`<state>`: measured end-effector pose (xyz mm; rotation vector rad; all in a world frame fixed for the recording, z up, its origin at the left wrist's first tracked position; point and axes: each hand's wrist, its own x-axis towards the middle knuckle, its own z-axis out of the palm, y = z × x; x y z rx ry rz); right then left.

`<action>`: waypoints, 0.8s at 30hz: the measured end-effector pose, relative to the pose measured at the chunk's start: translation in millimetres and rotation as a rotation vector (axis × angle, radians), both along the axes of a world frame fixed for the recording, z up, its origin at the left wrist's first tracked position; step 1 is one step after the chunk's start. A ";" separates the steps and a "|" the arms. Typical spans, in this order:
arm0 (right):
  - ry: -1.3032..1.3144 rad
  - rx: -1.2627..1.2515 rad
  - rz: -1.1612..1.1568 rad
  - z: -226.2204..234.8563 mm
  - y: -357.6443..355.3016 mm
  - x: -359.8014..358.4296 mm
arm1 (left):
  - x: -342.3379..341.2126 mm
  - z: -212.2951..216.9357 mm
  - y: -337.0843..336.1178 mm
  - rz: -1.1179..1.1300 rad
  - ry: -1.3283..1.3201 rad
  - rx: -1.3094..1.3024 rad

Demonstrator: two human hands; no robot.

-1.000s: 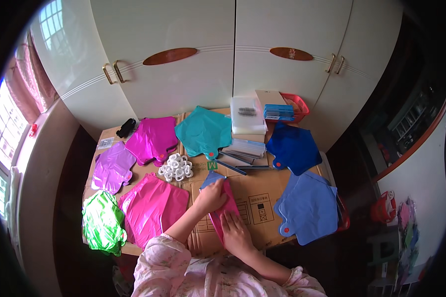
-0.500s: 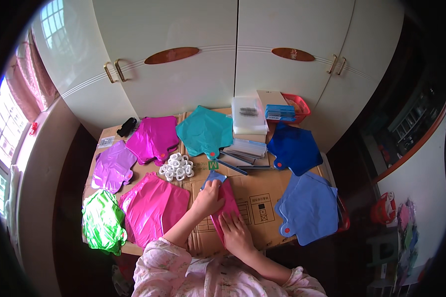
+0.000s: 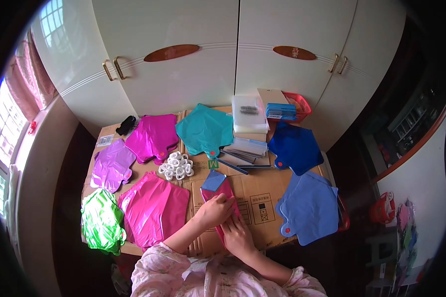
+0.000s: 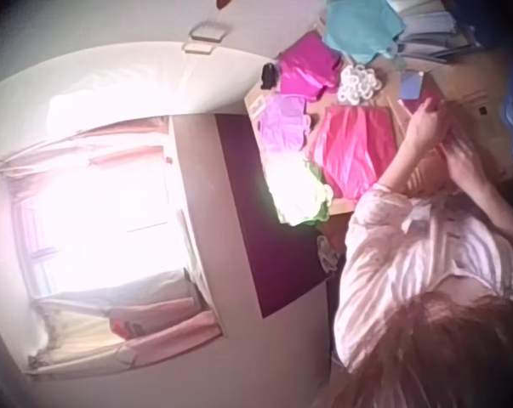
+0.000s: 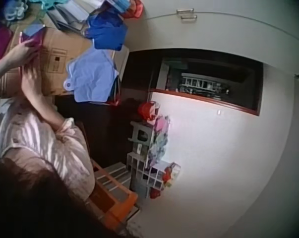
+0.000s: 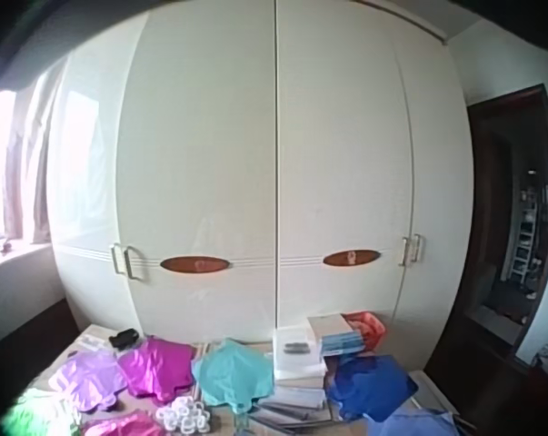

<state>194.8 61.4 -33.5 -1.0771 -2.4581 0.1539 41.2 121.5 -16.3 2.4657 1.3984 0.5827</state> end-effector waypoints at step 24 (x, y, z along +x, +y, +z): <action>-0.008 -0.039 0.041 8.7 -1.4 4.9 | -3.9 15.8 49.7 0.162 0.195 -0.359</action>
